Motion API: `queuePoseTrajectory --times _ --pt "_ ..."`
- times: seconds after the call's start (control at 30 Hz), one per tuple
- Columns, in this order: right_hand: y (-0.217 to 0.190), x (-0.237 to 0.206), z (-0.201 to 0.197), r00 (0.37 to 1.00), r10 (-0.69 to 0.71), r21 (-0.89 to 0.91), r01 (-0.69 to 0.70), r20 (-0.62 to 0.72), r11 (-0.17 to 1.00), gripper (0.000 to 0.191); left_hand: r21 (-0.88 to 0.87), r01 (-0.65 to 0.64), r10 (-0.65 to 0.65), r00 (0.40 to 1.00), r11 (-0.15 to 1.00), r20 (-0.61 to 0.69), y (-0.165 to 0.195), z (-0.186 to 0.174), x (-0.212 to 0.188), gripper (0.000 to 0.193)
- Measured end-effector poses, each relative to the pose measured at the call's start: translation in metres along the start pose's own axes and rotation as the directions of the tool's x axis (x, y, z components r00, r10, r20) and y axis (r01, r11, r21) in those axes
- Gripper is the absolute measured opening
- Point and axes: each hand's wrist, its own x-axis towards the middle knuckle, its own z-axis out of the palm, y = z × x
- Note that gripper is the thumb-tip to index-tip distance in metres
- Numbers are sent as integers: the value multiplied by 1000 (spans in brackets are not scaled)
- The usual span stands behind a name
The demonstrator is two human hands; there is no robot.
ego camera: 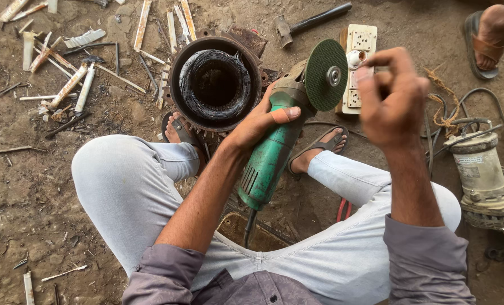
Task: The person uses an angle grinder to grind the surface of a motor part held by another person. They then change the grinding disc on the angle grinder and continue grinding a different motor component.
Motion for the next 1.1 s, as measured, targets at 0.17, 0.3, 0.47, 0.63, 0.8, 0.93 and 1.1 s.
queuePoseTrajectory --times 0.17,0.3,0.47,0.63,0.8,0.93,1.1 --pt "18 -3 1 988 -116 20 118 -101 993 14 -3 27 -27 1000 1000 -9 -1 4 1 111" --pt "18 -4 2 999 -18 -5 17 -45 1000 17 8 5 -5 1000 1000 1 -1 4 1 110" --pt "-2 -4 -5 998 -21 -73 16 -58 997 16 -8 48 -48 999 999 -21 -3 4 0 113" --pt "-16 0 -4 997 -81 -58 81 4 995 27 15 -28 28 1000 999 12 -8 3 3 109" --pt "-10 1 -6 998 -41 -145 32 -54 989 25 16 -11 11 1000 1000 3 -9 1 6 109" --pt "-9 1 -3 975 -218 -14 217 -36 976 38 21 -3 3 1000 1000 -4 -6 3 4 109" --pt "-23 0 2 970 -219 -25 223 106 975 47 13 31 -31 999 999 -18 -1 6 3 113"
